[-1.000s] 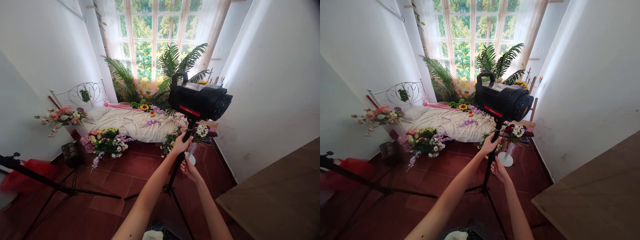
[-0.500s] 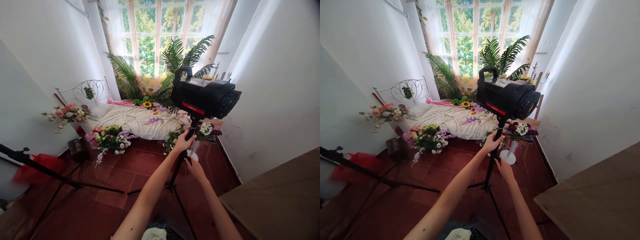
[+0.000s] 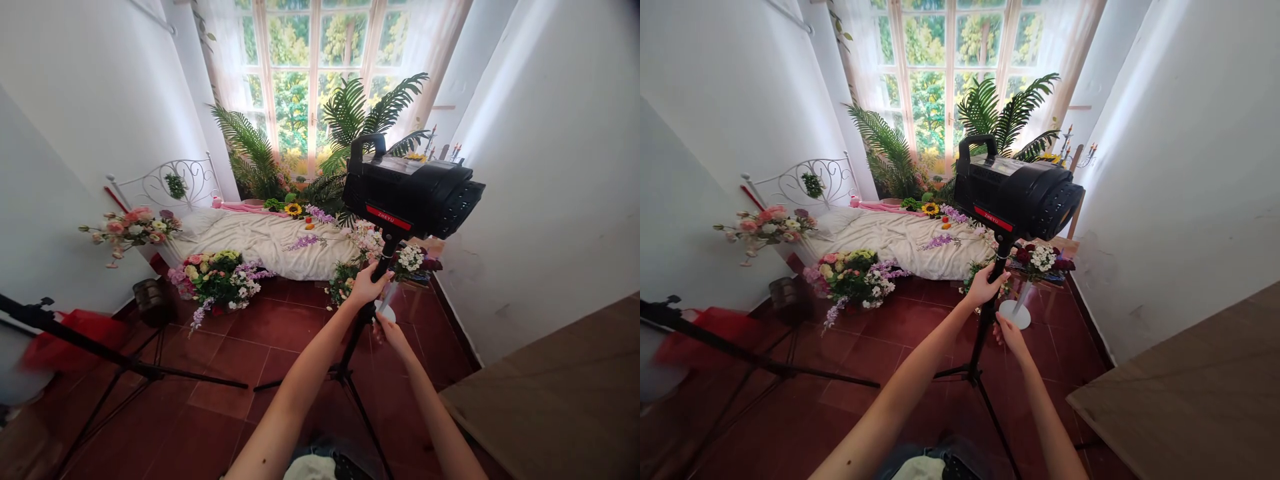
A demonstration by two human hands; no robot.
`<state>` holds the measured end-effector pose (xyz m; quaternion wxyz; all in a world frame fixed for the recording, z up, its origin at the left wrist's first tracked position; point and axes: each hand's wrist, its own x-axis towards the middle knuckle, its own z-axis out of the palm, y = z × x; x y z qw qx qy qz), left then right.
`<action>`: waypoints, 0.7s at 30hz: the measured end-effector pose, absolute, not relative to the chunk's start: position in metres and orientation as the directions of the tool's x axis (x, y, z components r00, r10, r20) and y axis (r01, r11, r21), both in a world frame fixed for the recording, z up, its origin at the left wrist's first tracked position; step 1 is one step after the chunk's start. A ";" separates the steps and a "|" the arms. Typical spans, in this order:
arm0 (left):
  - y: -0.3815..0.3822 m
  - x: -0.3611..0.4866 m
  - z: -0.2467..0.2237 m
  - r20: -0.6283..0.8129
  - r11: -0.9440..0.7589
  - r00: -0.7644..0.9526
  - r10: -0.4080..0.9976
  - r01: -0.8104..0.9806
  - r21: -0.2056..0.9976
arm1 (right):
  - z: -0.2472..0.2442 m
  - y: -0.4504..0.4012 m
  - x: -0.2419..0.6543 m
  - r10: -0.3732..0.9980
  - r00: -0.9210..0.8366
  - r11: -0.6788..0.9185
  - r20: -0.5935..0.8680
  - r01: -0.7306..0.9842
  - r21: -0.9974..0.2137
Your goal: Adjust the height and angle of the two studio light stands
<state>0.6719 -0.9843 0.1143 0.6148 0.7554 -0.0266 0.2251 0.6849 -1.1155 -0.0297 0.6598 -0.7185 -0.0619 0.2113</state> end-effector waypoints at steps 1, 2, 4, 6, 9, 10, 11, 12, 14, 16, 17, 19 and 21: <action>-0.984 0.672 0.113 0.373 -0.244 0.899 0.230 -0.318 0.916 | -0.028 -1.117 0.683 0.362 0.914 -0.132 -0.181 -0.142 -0.981; -0.984 0.673 0.113 0.373 -0.245 0.901 0.223 -0.318 0.916 | -0.025 -1.119 0.682 0.362 0.921 -0.164 -0.146 -0.092 -0.982; -0.984 0.673 0.113 0.373 -0.250 0.903 0.212 -0.319 0.914 | -0.021 -1.122 0.678 0.326 0.944 -0.260 -0.054 0.035 -0.965; -0.983 0.674 0.115 0.380 -0.245 0.903 0.202 -0.329 0.912 | -0.016 -1.124 0.674 0.273 0.959 -0.364 0.071 0.172 -0.916; -0.982 0.673 0.118 0.404 -0.241 0.896 0.186 -0.357 0.903 | -0.013 -1.123 0.665 0.210 0.947 -0.455 0.241 0.313 -0.834; -0.981 0.673 0.119 0.412 -0.248 0.892 0.185 -0.364 0.898 | -0.012 -1.122 0.660 0.201 0.936 -0.466 0.288 0.350 -0.813; -0.981 0.673 0.118 0.418 -0.258 0.889 0.187 -0.366 0.894 | -0.012 -1.120 0.655 0.205 0.921 -0.469 0.331 0.389 -0.793; -0.981 0.673 0.118 0.422 -0.268 0.886 0.192 -0.366 0.891 | -0.012 -1.119 0.651 0.217 0.903 -0.468 0.371 0.430 -0.772; -0.980 0.673 0.116 0.421 -0.277 0.884 0.201 -0.361 0.891 | -0.012 -1.116 0.642 0.249 0.860 -0.452 0.445 0.510 -0.732; -0.981 0.673 0.114 0.414 -0.267 0.888 0.200 -0.358 0.895 | -0.010 -1.113 0.638 0.254 0.824 -0.422 0.507 0.566 -0.708; -0.981 0.674 0.113 0.410 -0.254 0.891 0.195 -0.358 0.898 | -0.008 -1.111 0.638 0.228 0.815 -0.410 0.532 0.576 -0.707; -0.982 0.676 0.111 0.397 -0.218 0.898 0.187 -0.356 0.909 | -0.002 -1.108 0.644 0.152 0.819 -0.404 0.553 0.562 -0.722; -0.984 0.678 0.109 0.389 -0.171 0.902 0.186 -0.360 0.917 | 0.006 -1.104 0.656 0.090 0.837 -0.407 0.540 0.526 -0.747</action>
